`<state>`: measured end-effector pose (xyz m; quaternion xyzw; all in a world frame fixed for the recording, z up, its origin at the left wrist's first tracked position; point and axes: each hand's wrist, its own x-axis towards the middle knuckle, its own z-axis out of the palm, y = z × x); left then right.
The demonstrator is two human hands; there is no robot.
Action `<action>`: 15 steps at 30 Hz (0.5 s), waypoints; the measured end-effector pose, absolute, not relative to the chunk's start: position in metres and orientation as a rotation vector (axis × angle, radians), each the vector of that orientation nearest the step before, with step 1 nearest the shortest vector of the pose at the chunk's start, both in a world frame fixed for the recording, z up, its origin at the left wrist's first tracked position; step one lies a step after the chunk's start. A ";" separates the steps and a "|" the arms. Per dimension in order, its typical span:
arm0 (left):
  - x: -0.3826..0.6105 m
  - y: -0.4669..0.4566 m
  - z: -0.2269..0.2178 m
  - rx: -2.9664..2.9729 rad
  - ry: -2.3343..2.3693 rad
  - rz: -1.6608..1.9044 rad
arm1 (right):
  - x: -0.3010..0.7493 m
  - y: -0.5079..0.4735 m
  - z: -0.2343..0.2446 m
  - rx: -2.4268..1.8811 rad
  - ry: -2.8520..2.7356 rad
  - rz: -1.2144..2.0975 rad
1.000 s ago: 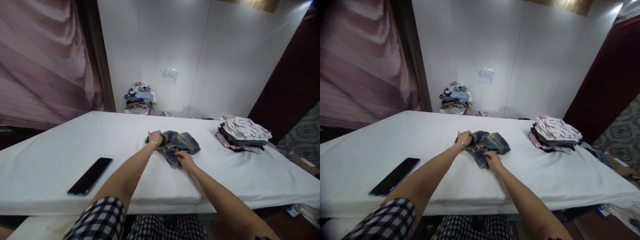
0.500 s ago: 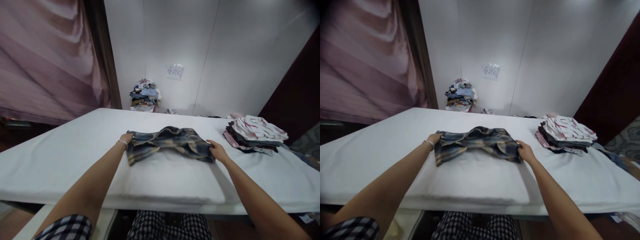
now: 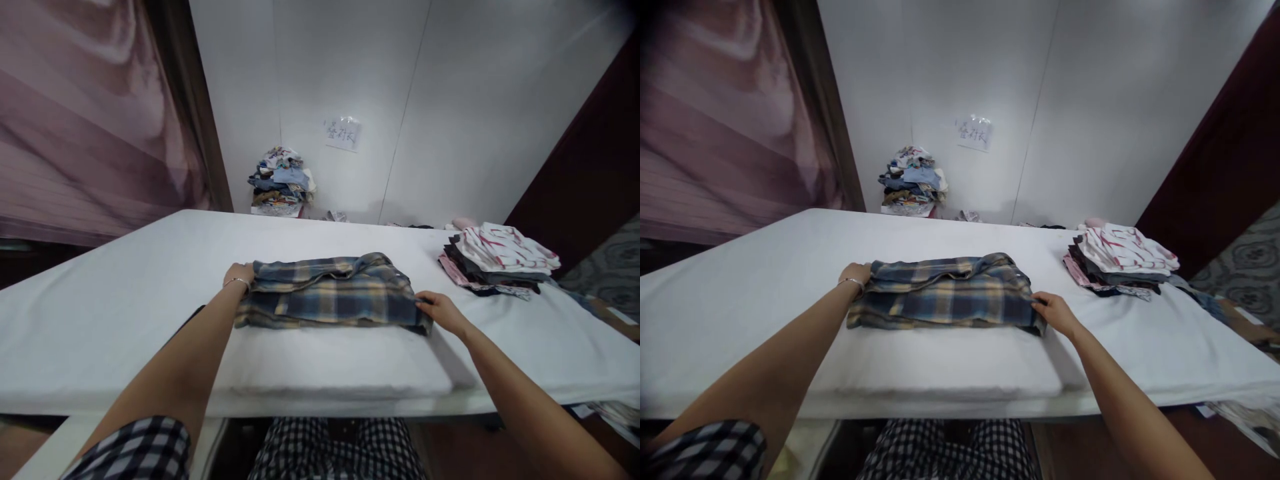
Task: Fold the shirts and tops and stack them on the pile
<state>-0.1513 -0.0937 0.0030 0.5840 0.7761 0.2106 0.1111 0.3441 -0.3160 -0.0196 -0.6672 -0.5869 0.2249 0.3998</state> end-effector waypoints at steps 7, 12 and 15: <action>-0.057 -0.136 0.001 2.515 1.864 0.598 | 0.285 -0.316 -0.014 -1.547 -1.623 0.711; -0.001 -0.150 -0.013 2.607 1.481 0.316 | 0.265 -0.300 -0.008 -1.406 -1.560 0.940; 0.003 -0.140 -0.010 2.465 1.561 0.303 | 0.291 -0.283 -0.014 -1.619 -1.343 0.583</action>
